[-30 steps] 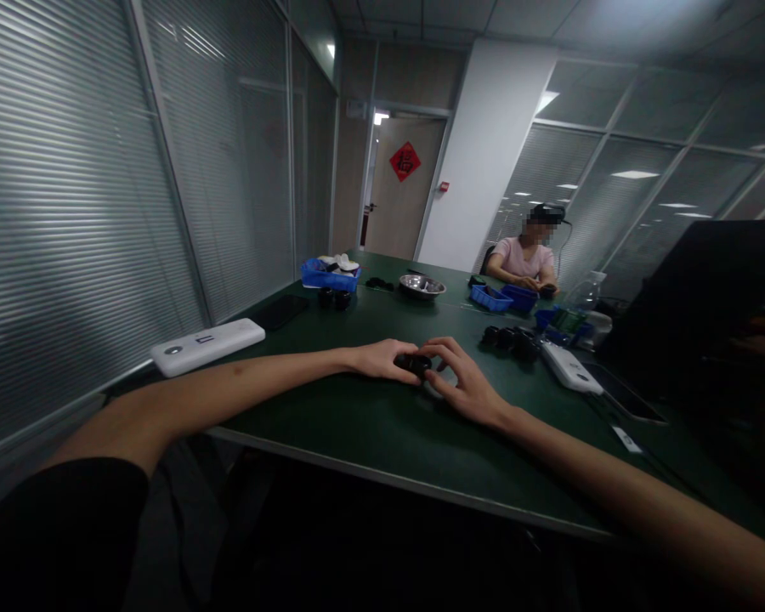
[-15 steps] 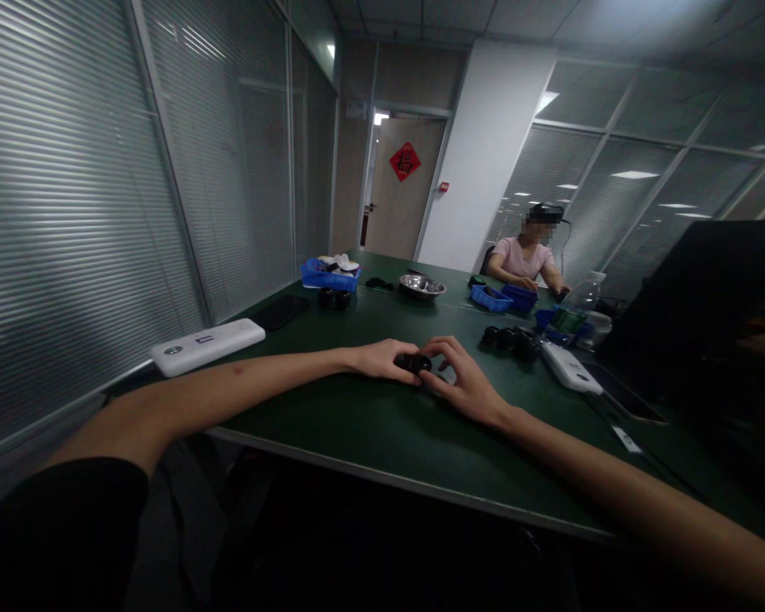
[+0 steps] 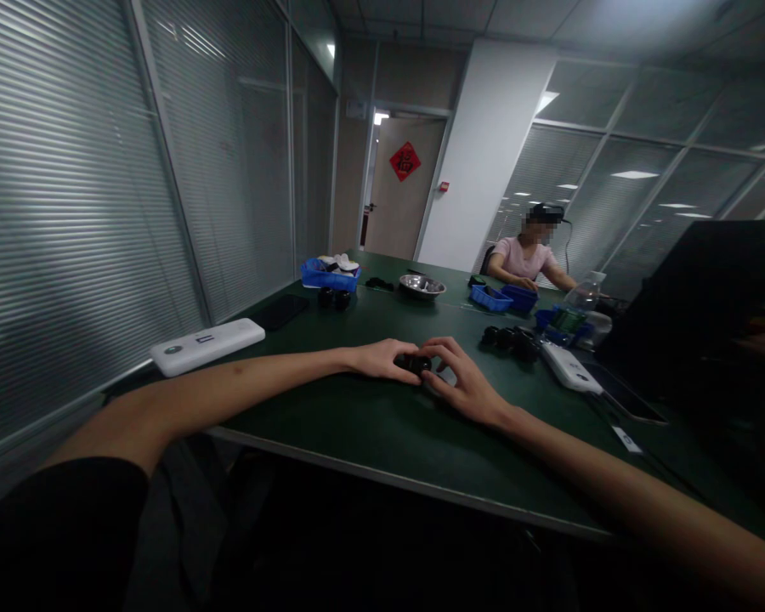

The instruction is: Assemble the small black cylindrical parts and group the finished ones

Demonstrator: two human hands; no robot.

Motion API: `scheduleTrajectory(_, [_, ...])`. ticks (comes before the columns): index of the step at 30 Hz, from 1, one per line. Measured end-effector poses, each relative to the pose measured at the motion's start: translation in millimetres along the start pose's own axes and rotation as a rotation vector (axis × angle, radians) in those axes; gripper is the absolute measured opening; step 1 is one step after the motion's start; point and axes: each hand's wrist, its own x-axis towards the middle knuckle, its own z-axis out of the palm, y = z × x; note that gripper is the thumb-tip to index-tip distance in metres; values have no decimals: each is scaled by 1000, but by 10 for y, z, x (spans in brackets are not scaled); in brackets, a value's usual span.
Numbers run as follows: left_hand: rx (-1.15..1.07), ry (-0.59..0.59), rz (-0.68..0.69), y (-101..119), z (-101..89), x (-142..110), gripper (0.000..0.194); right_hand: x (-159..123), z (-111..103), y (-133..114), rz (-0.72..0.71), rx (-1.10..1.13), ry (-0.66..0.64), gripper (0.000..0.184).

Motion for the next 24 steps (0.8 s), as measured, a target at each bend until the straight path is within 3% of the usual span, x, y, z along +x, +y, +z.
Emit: scheduleTrajectory(24, [-1,-8,-18,28,2,4,45,-1,-10,-25,-29,0,-8,32])
